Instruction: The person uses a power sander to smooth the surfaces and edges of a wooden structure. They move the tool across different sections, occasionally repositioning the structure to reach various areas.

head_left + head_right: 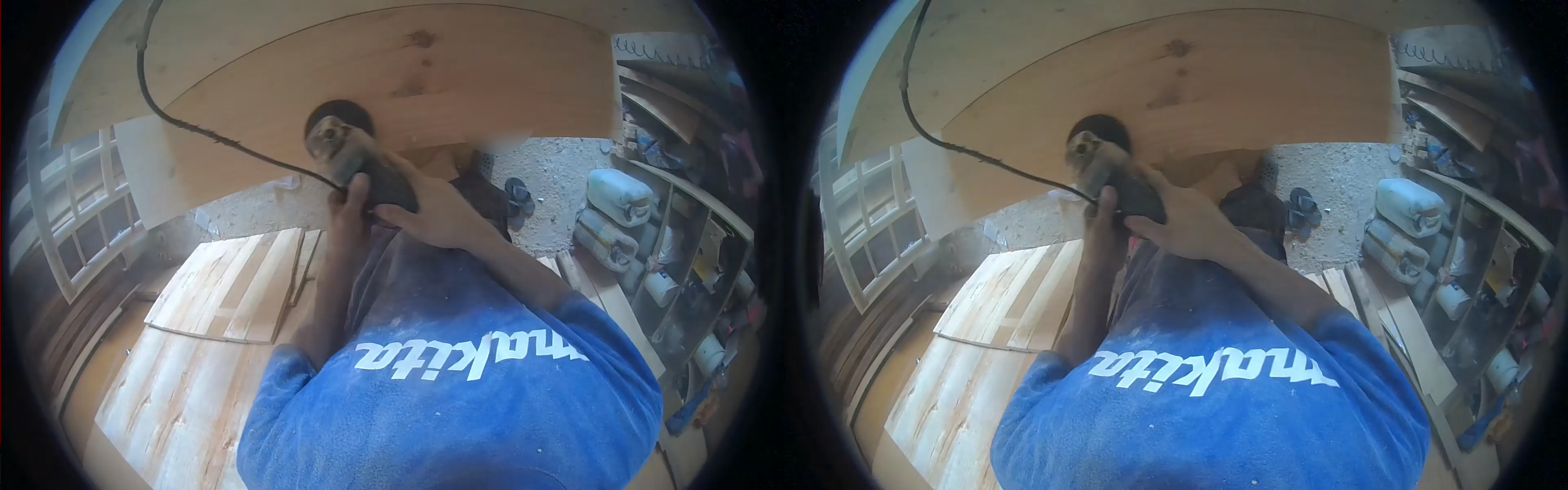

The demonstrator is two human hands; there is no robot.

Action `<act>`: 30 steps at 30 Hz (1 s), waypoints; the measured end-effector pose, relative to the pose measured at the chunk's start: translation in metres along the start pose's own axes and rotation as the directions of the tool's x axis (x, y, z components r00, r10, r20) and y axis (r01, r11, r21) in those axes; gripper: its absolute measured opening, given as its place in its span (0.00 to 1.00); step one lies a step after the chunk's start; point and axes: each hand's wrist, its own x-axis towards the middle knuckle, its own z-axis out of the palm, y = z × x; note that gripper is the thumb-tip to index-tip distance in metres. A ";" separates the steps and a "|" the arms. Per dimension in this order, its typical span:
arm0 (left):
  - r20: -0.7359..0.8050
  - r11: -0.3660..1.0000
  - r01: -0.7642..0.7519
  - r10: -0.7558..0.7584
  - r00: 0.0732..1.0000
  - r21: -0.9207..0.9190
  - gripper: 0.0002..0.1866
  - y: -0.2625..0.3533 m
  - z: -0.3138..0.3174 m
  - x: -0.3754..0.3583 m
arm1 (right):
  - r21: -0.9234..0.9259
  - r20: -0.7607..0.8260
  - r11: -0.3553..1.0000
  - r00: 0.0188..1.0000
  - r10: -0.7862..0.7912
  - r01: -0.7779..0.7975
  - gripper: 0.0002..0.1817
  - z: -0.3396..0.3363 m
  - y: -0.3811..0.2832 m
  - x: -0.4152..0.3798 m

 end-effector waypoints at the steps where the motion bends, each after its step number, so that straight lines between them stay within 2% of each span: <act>1: -0.016 0.996 -0.002 0.003 1.000 0.093 0.28 -0.012 0.013 0.003 | 0.004 -0.074 1.000 0.997 -0.005 0.005 0.49 -0.010 0.007 -0.014; 2: -0.030 0.983 0.000 0.006 1.000 0.182 0.28 -0.004 0.008 0.006 | -0.001 -0.080 1.000 0.997 0.005 -0.005 0.49 -0.005 -0.004 -0.012; 3: -0.023 0.983 0.006 -0.002 1.000 0.183 0.28 -0.006 0.025 0.004 | 0.015 -0.118 0.998 0.991 0.056 -0.055 0.49 -0.014 -0.001 -0.023; 5: 0.009 0.952 0.138 -0.146 0.989 0.271 0.27 -0.003 0.063 0.000 | 0.036 -0.164 0.994 0.980 0.110 -0.106 0.49 -0.034 0.005 -0.043; 6: 0.016 0.950 0.143 -0.154 0.988 0.276 0.27 -0.011 0.070 0.004 | 0.045 -0.181 0.988 0.971 0.154 -0.148 0.49 -0.043 0.009 -0.052; 8: 0.150 0.923 0.195 -0.256 0.955 0.333 0.26 -0.025 0.078 0.014 | 0.066 -0.211 0.978 0.955 0.208 -0.199 0.49 -0.052 0.014 -0.066; 9: 0.157 0.918 0.200 -0.266 0.951 0.342 0.26 -0.030 0.095 0.016 | 0.094 -0.254 0.976 0.943 0.214 -0.196 0.49 -0.061 0.024 -0.076; 11: 0.187 0.822 0.112 -0.256 0.948 0.559 0.26 -0.031 0.131 0.018 | 0.131 -0.306 0.972 0.925 0.227 -0.195 0.49 -0.078 0.042 -0.092; 15: 0.288 0.875 0.057 -0.218 0.933 0.481 0.27 -0.045 0.148 0.029 | 0.220 -0.376 0.950 0.880 0.292 -0.221 0.48 -0.088 0.037 -0.103; 17: 0.291 0.824 0.153 -0.358 0.887 0.546 0.26 -0.047 0.168 0.032 | 0.227 -0.421 0.950 0.859 0.293 -0.212 0.47 -0.098 0.045 -0.113; 18: 0.295 0.820 0.154 -0.365 0.883 0.551 0.26 -0.052 0.175 0.034 | 0.288 -0.430 0.939 0.851 0.301 -0.187 0.47 -0.101 0.052 -0.118; 20: 0.360 0.873 0.219 -0.391 0.847 0.435 0.26 -0.067 0.191 0.037 | 0.348 -0.441 0.925 0.843 0.307 -0.155 0.47 -0.112 0.063 -0.127; 21: 0.362 0.871 0.216 -0.393 0.845 0.441 0.26 -0.081 0.202 0.042 | 0.349 -0.452 0.923 0.833 0.320 -0.165 0.46 -0.122 0.070 -0.132; 23: 0.380 0.853 0.101 -0.330 0.864 0.512 0.25 -0.105 0.216 0.049 | 0.354 -0.460 0.918 0.821 0.337 -0.178 0.46 -0.133 0.083 -0.143; 24: 0.381 0.853 0.099 -0.330 0.864 0.513 0.25 -0.105 0.225 0.050 | 0.355 -0.498 0.924 0.807 0.316 -0.143 0.46 -0.135 0.090 -0.146; 26: 0.418 0.814 0.115 -0.407 0.812 0.569 0.24 -0.097 0.245 0.049 | 0.354 -0.535 0.929 0.791 0.295 -0.107 0.45 -0.140 0.095 -0.153; 27: 0.420 0.816 0.114 -0.405 0.812 0.566 0.24 -0.089 0.248 0.050 | 0.398 -0.547 0.909 0.765 0.341 -0.120 0.44 -0.138 0.087 -0.154; 29: 0.386 0.720 0.249 -0.592 0.708 0.647 0.25 -0.097 0.269 0.055 | 0.440 -0.557 0.889 0.737 0.384 -0.130 0.44 -0.146 0.094 -0.165; 30: 0.452 0.819 0.159 -0.453 0.768 0.551 0.29 -0.099 0.273 0.051 | 0.469 -0.578 0.875 0.706 0.408 -0.122 0.43 -0.145 0.094 -0.167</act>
